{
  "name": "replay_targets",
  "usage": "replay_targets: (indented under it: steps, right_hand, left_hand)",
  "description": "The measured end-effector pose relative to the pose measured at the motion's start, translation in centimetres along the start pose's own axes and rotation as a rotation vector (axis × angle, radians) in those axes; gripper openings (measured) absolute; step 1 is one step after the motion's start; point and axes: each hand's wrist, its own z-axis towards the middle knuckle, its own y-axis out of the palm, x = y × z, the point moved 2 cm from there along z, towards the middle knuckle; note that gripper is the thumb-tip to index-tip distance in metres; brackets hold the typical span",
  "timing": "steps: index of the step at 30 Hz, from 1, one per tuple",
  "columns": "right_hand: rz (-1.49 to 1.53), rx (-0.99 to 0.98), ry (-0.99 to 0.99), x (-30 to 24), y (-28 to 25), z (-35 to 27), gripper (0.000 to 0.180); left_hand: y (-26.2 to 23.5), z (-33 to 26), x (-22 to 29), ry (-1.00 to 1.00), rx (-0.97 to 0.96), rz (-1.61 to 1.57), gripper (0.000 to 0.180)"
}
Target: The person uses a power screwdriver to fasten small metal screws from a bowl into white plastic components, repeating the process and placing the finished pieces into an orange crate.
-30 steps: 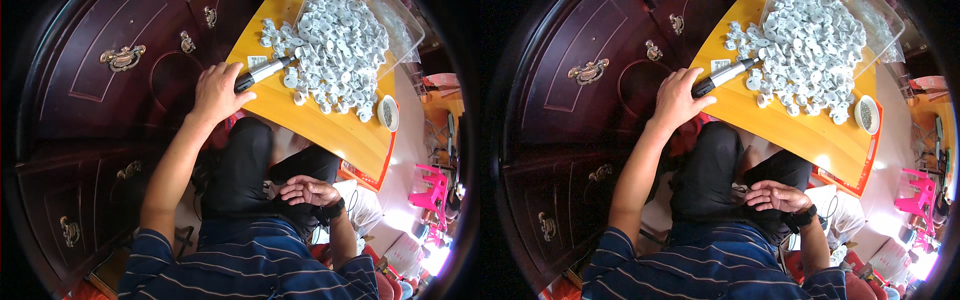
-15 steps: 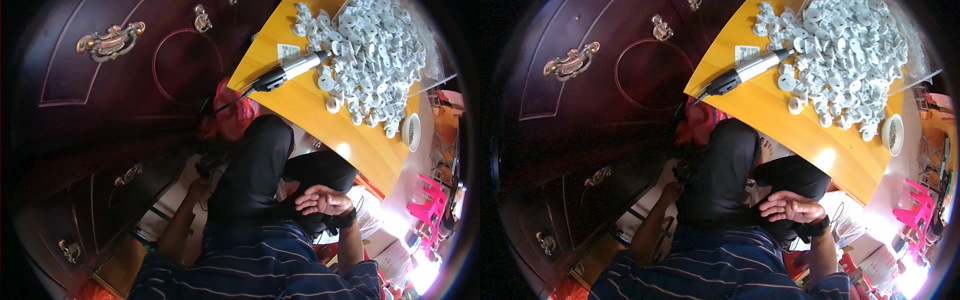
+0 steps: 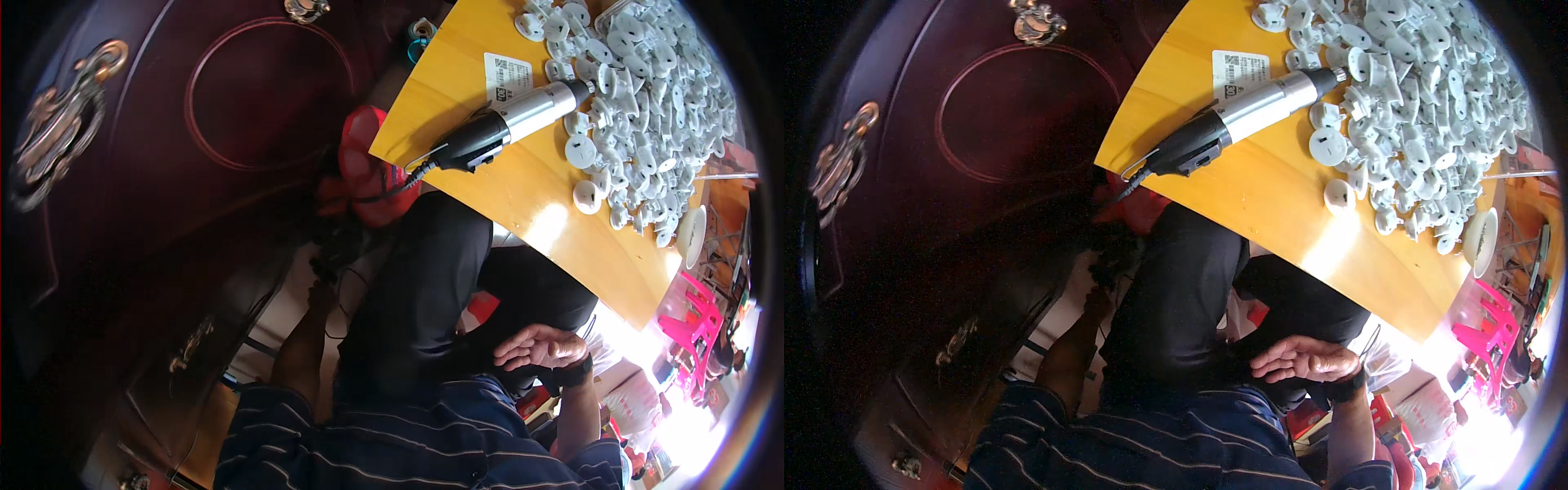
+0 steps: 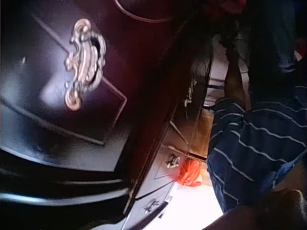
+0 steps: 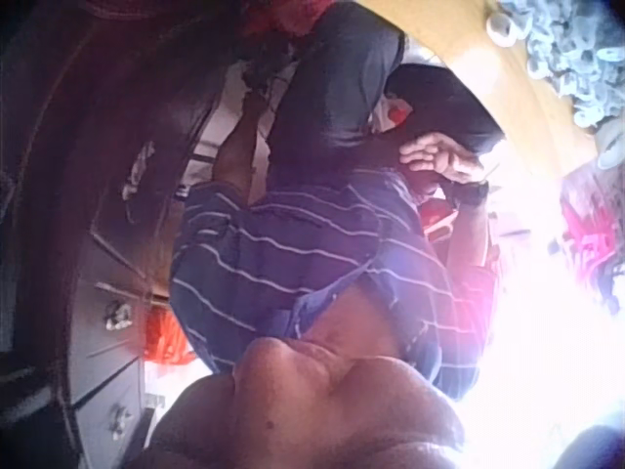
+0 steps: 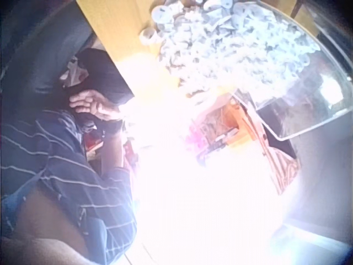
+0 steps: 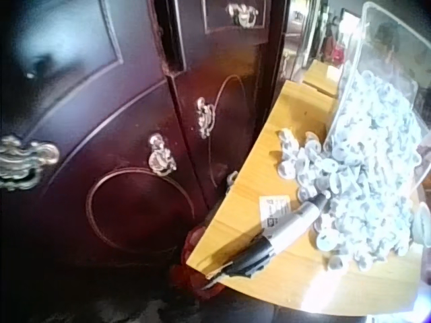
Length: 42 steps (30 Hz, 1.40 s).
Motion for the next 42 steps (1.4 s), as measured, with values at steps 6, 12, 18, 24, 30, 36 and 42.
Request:
replay_targets:
  steps: [6,12,18,24,30,36,42]
  right_hand:
    - [0.052,-0.053,0.100,-0.1,-0.3,-0.5,0.083]
    - [0.057,-0.111,0.042,-0.9,0.1,0.2,0.068]
    - [0.019,-0.060,0.060,-1.1,0.5,0.6,0.067]
    - [-0.051,-0.088,0.024,-0.8,0.1,0.3,0.075]
    - [-0.148,-0.111,-0.076,-0.4,0.9,0.2,0.066]
    - [-0.323,0.066,-0.111,-0.2,2.9,0.7,0.054]
    - [-0.774,0.202,-0.316,1.0,9.3,3.9,0.039]
  left_hand:
    - [2.6,1.2,0.0,0.100,-0.027,0.182,0.057]
    - [7.8,6.1,-6.2,0.364,0.388,0.324,0.062]
    - [1.8,-0.3,-3.0,0.365,0.361,0.083,0.048]
    - [-4.9,-9.4,0.3,0.619,0.619,-0.601,0.028]
    - [-11.9,-19.2,2.1,0.788,0.844,-0.614,0.035]
    - [-17.8,-30.8,3.1,0.970,1.101,-0.535,0.042]
    - [-19.8,-40.4,6.5,1.214,1.216,-0.468,0.042]
